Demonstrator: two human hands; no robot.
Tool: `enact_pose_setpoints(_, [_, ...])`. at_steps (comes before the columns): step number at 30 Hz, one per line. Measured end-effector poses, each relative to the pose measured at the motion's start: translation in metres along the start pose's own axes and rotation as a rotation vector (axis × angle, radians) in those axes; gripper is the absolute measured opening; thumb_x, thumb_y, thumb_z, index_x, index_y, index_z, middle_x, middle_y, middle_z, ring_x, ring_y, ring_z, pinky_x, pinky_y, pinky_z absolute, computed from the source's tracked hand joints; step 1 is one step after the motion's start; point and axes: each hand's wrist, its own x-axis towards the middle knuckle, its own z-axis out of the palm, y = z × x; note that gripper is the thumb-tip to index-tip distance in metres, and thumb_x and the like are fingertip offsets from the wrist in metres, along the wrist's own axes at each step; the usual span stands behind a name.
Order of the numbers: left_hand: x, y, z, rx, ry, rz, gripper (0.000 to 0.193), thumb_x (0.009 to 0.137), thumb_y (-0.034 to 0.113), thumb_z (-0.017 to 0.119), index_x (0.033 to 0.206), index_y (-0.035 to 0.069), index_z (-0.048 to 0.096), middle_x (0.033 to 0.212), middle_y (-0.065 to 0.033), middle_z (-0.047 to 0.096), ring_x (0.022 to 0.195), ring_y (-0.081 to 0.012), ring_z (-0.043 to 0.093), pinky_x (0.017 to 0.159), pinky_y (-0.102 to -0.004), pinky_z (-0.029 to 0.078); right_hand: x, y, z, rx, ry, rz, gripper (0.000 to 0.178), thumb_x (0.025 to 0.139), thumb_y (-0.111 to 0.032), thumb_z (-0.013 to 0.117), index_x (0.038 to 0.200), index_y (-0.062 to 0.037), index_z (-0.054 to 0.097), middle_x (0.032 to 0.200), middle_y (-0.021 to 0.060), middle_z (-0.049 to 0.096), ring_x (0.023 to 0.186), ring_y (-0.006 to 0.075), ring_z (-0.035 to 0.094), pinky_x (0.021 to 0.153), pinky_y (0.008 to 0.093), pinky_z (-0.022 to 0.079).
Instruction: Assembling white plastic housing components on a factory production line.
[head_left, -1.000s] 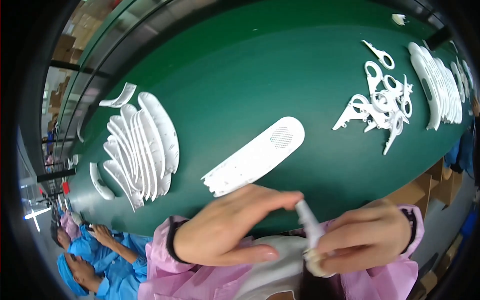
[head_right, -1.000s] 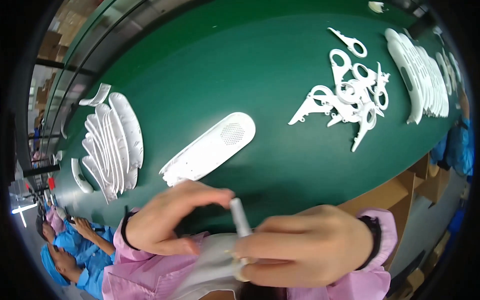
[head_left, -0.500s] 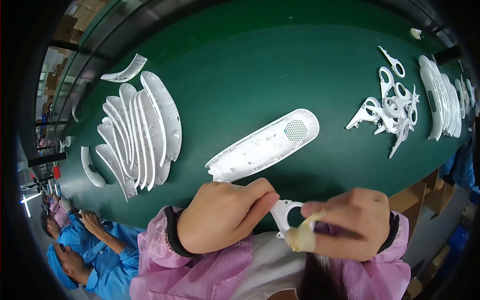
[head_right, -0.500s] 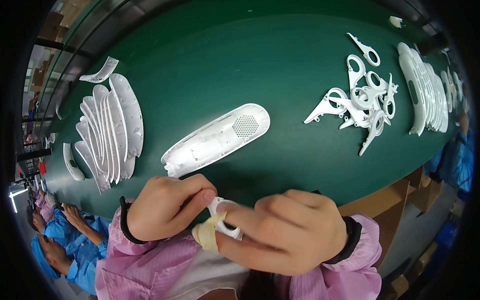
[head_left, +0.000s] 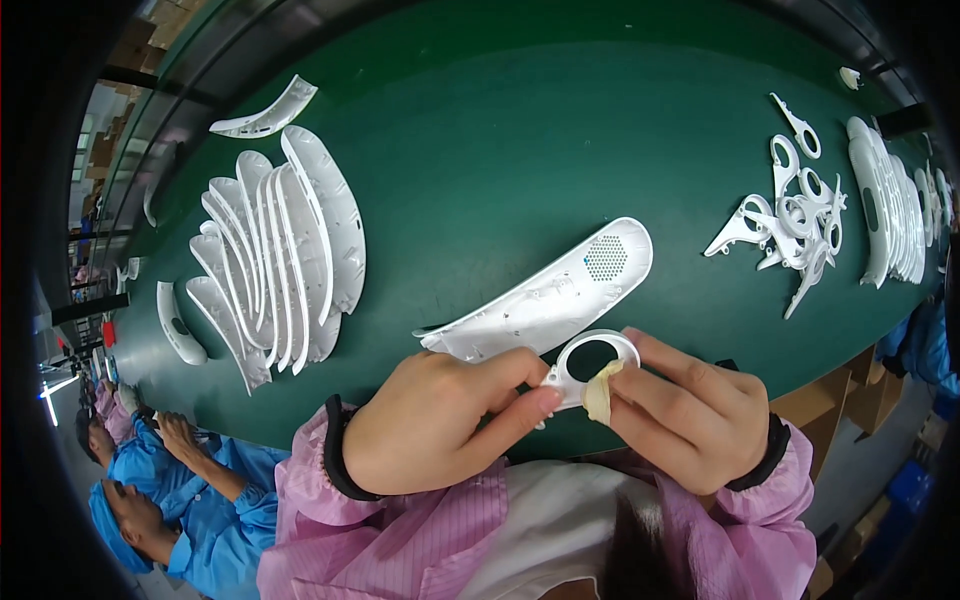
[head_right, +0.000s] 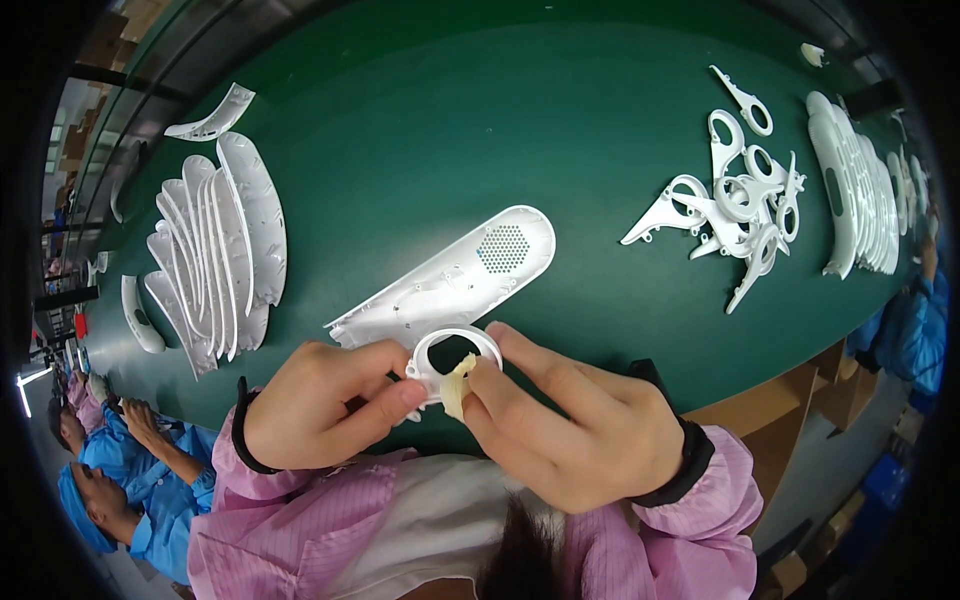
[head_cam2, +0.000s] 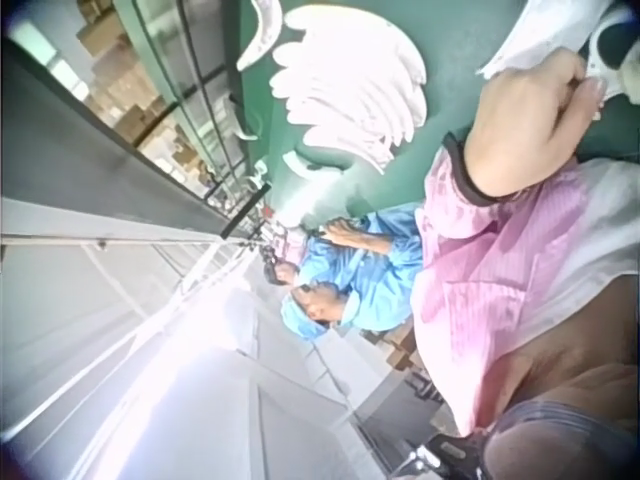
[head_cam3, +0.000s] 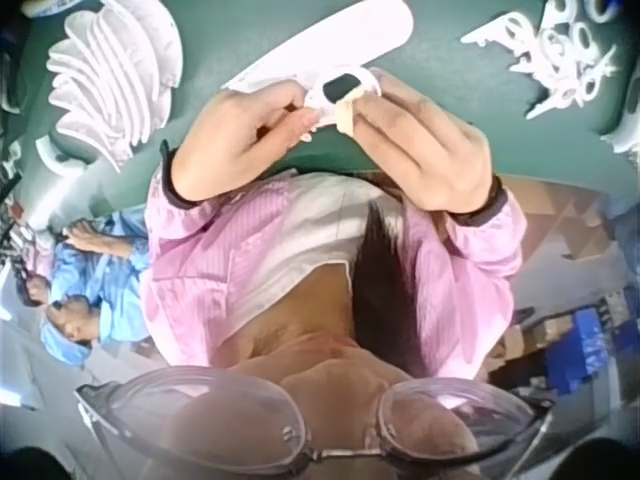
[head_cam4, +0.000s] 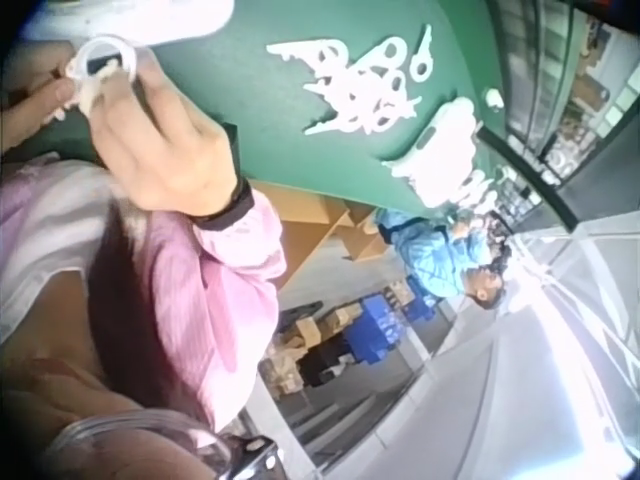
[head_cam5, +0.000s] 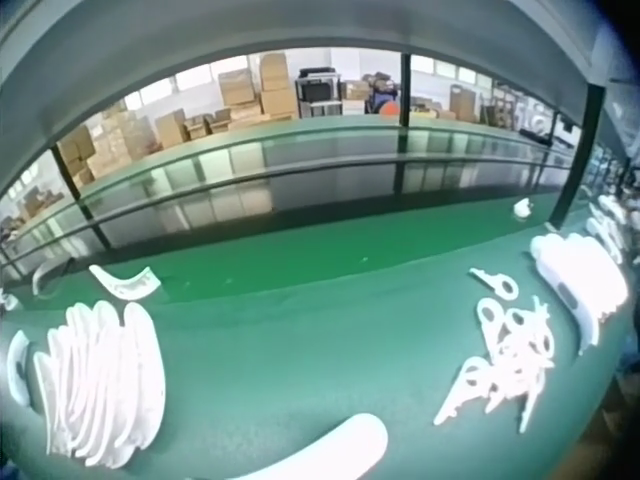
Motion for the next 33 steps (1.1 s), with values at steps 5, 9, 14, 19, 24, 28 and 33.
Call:
enact_pose_setpoints(5, [-0.003, -0.005, 0.001, -0.172, 0.106, -0.048, 0.034, 0.097, 0.015, 0.068, 0.128, 0.000, 0.062, 0.072, -0.0004, 0.054, 0.059, -0.0128, 0.049, 0.056, -0.0271, 0.040, -0.001, 0.009, 0.004, 0.014, 0.059, 0.120, 0.025, 0.071, -0.005, 0.078, 0.095, -0.0058, 0.075, 0.099, 0.0064, 0.069, 0.084, 0.0251, 0.073, 0.064, 0.0268, 0.059])
enact_pose_setpoints(9, [0.005, -0.027, 0.007, 0.372, 0.471, 0.084, 0.077, 0.083, 0.020, 0.080, 0.147, 0.001, 0.043, 0.104, -0.0119, 0.053, 0.096, -0.0277, 0.051, 0.088, -0.0358, 0.042, 0.009, 0.022, 0.013, -0.020, 0.075, 0.415, 0.025, 0.072, 0.000, 0.078, 0.096, -0.0058, 0.073, 0.093, 0.0060, 0.069, 0.072, 0.0234, 0.069, 0.058, 0.0314, 0.055])
enact_pose_setpoints(14, [0.006, -0.041, 0.018, 0.331, 0.331, -0.033, 0.081, 0.084, 0.032, 0.080, 0.148, 0.000, 0.042, 0.110, -0.0201, 0.056, 0.099, -0.0372, 0.058, 0.088, -0.0431, 0.047, 0.020, 0.022, 0.030, 0.089, -0.007, 0.566, 0.028, 0.074, 0.009, 0.075, 0.099, -0.0028, 0.073, 0.091, 0.0083, 0.068, 0.074, 0.0270, 0.070, 0.064, 0.0320, 0.055])
enact_pose_setpoints(19, [0.007, -0.039, 0.014, 0.308, 0.300, -0.091, 0.090, 0.079, 0.044, 0.084, 0.148, 0.003, 0.043, 0.112, -0.0183, 0.059, 0.085, -0.0377, 0.064, 0.076, -0.0440, 0.054, 0.021, 0.027, 0.037, -0.013, 0.021, 0.546, 0.028, 0.072, 0.003, 0.075, 0.098, -0.0077, 0.072, 0.091, 0.0029, 0.065, 0.067, 0.0220, 0.064, 0.056, 0.0334, 0.052])
enact_pose_setpoints(24, [0.009, -0.045, 0.014, 0.300, 0.260, -0.121, 0.098, 0.075, 0.050, 0.085, 0.150, 0.003, 0.041, 0.109, -0.0197, 0.060, 0.086, -0.0386, 0.064, 0.078, -0.0438, 0.053, 0.024, 0.028, 0.035, -0.047, -0.031, 0.509, 0.031, 0.069, 0.003, 0.075, 0.098, -0.0077, 0.072, 0.092, 0.0021, 0.066, 0.066, 0.0214, 0.061, 0.054, 0.0342, 0.050])
enact_pose_setpoints(28, [0.010, -0.044, 0.010, 0.359, 0.264, -0.052, 0.099, 0.073, 0.045, 0.087, 0.152, 0.005, 0.041, 0.105, -0.0171, 0.060, 0.081, -0.0367, 0.066, 0.072, -0.0427, 0.055, 0.031, 0.027, 0.043, -0.016, -0.038, 0.559, 0.033, 0.068, 0.003, 0.075, 0.098, -0.0062, 0.072, 0.091, 0.0026, 0.065, 0.066, 0.0226, 0.062, 0.055, 0.0356, 0.050])
enact_pose_setpoints(33, [0.015, -0.046, 0.010, 0.283, 0.315, 0.011, 0.094, 0.074, 0.037, 0.088, 0.152, 0.009, 0.043, 0.105, -0.0155, 0.058, 0.084, -0.0334, 0.066, 0.071, -0.0421, 0.056, 0.038, 0.040, 0.028, 0.393, -0.190, 0.658, 0.031, 0.078, -0.005, 0.080, 0.107, 0.0024, 0.071, 0.091, 0.0108, 0.061, 0.065, 0.0289, 0.062, 0.057, 0.0353, 0.050])
